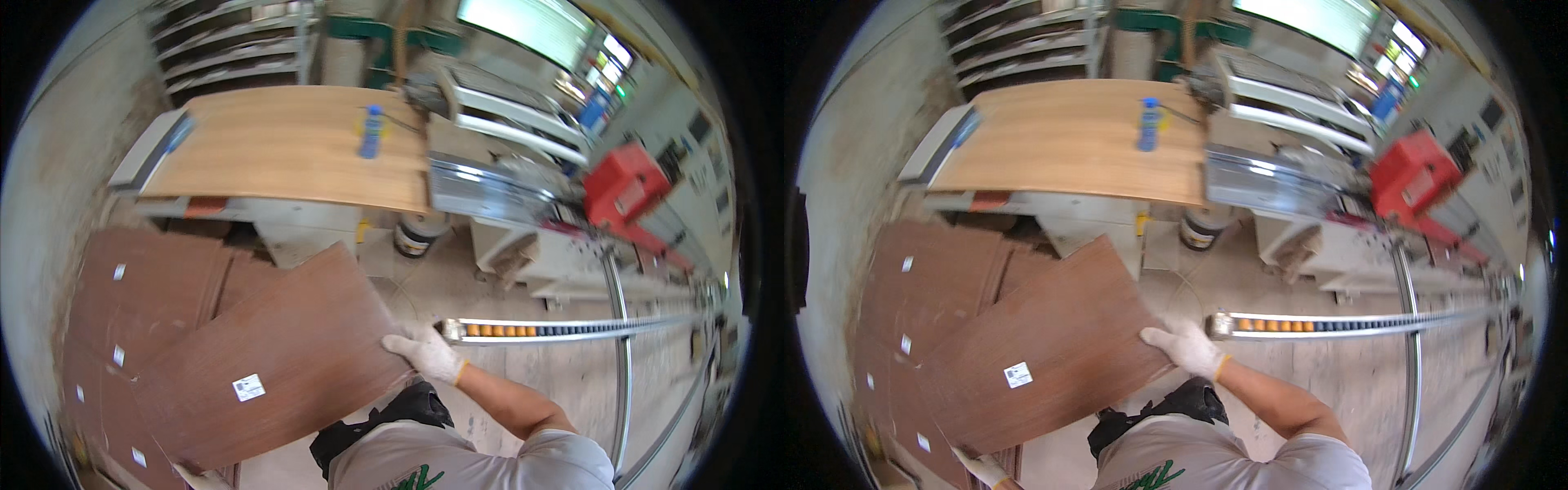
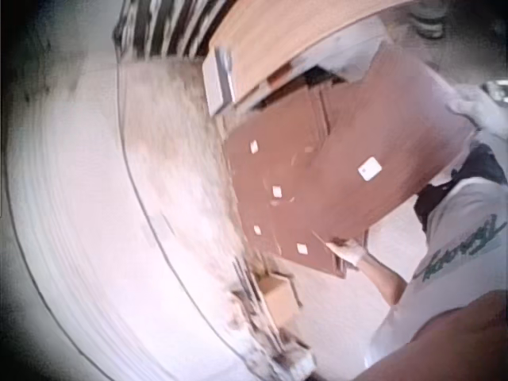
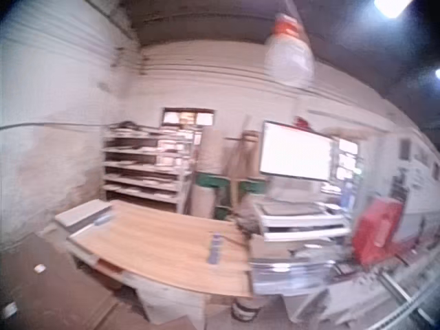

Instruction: The person repeatedly picks up brown rectangular panels from a stack, places them onto a conveyor belt, and then stacks them again. The person handles the panels by hand, wearing white gloves, in a repetitive cycle of picking, placing, and restacking.

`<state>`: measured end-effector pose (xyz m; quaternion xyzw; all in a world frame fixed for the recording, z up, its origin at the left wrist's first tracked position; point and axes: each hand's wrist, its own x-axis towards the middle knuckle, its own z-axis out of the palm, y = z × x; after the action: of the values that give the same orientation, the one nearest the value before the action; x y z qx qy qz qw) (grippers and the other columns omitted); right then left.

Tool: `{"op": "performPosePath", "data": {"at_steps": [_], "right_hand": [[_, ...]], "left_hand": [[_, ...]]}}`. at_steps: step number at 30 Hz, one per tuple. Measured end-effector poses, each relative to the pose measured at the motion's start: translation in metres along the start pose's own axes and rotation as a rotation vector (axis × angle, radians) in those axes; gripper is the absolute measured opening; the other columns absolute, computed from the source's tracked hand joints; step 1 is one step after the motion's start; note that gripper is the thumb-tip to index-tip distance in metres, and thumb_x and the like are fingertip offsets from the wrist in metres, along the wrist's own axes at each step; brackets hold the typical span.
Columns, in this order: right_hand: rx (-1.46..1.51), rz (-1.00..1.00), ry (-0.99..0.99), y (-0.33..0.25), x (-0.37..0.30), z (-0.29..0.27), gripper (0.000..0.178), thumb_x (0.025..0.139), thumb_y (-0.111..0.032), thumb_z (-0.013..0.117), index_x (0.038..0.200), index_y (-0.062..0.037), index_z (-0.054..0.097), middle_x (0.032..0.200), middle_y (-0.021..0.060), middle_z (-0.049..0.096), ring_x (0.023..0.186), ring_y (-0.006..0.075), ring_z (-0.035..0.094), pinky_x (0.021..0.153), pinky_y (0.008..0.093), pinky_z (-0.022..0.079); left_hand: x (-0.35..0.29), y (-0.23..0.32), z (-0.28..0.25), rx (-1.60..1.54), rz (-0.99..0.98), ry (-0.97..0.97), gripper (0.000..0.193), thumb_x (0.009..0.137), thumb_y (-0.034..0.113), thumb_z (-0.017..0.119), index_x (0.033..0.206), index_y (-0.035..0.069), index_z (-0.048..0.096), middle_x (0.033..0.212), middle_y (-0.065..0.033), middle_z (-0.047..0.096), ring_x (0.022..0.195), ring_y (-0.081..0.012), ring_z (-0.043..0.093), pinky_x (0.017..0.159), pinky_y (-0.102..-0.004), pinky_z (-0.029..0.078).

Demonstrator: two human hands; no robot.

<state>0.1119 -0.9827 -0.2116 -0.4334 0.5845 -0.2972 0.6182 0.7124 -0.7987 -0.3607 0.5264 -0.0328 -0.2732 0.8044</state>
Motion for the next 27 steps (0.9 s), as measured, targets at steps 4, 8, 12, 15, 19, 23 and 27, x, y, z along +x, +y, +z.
{"op": "performPosePath", "data": {"at_steps": [4,8,12,15,19,23,27], "right_hand": [[0.132,-0.164,0.279,0.062,-0.054,-0.163,0.049,0.105,-0.029,0.071,0.140,0.0057,0.066,0.124,0.0108,0.075,0.111,0.0183,0.070,0.102,0.0353,0.055],[0.209,-0.173,0.489,0.112,-0.081,-0.308,0.039,0.105,-0.025,0.070,0.129,0.0059,0.069,0.114,0.0070,0.074,0.103,0.0128,0.067,0.093,0.0318,0.057],[0.087,-0.085,0.758,0.142,-0.074,-0.450,0.035,0.103,-0.034,0.073,0.096,0.0005,0.072,0.084,0.0004,0.067,0.070,0.0111,0.058,0.062,0.0316,0.045],[-0.021,-0.070,0.805,0.162,-0.059,-0.559,0.046,0.101,-0.043,0.071,0.080,-0.0025,0.071,0.076,0.0028,0.065,0.066,0.0139,0.056,0.060,0.0342,0.041],[-0.517,0.082,1.427,0.176,-0.041,-0.619,0.050,0.103,-0.047,0.066,0.107,0.0005,0.081,0.104,0.0199,0.081,0.099,0.0337,0.076,0.090,0.0447,0.057],[0.079,0.029,1.738,0.161,-0.001,-0.526,0.072,0.103,-0.054,0.065,0.142,0.0071,0.064,0.146,0.0312,0.064,0.136,0.0411,0.063,0.116,0.0473,0.047],[0.512,-0.349,1.457,0.124,0.108,-0.410,0.082,0.102,-0.035,0.078,0.156,0.0127,0.038,0.154,0.0262,0.055,0.140,0.0392,0.053,0.123,0.0441,0.038]], "left_hand": [[-0.047,-0.066,0.125,0.275,0.146,-0.274,0.063,0.115,0.034,0.052,0.168,0.001,0.037,0.172,-0.0169,0.038,0.153,-0.0332,0.042,0.127,-0.0494,0.036],[-0.115,-0.132,0.300,0.365,-0.045,-0.416,0.067,0.112,0.042,0.058,0.164,0.000,0.045,0.167,-0.0161,0.047,0.148,-0.0314,0.050,0.122,-0.0410,0.043],[-0.185,-0.223,0.448,0.362,-0.246,-0.810,0.064,0.108,0.048,0.069,0.136,-0.010,0.067,0.132,-0.0153,0.073,0.112,-0.0262,0.073,0.094,-0.0407,0.060],[-0.234,-0.285,0.524,0.607,-0.354,-0.848,0.060,0.107,0.050,0.070,0.128,-0.006,0.071,0.118,-0.0116,0.075,0.090,-0.0230,0.073,0.066,-0.0382,0.058],[-0.296,-0.341,0.572,0.689,-0.499,-1.014,0.051,0.103,0.051,0.076,0.115,0.002,0.074,0.101,-0.0047,0.073,0.069,-0.0167,0.064,0.051,-0.0304,0.044],[-0.335,-0.369,0.590,0.740,-0.547,-1.074,0.053,0.102,0.051,0.076,0.121,0.002,0.072,0.103,-0.0048,0.073,0.075,-0.0156,0.065,0.055,-0.0323,0.046],[-0.368,-0.375,0.612,0.814,-0.521,-1.158,0.060,0.106,0.051,0.069,0.134,-0.002,0.067,0.122,-0.0073,0.073,0.096,-0.0185,0.070,0.074,-0.0339,0.053]]}}
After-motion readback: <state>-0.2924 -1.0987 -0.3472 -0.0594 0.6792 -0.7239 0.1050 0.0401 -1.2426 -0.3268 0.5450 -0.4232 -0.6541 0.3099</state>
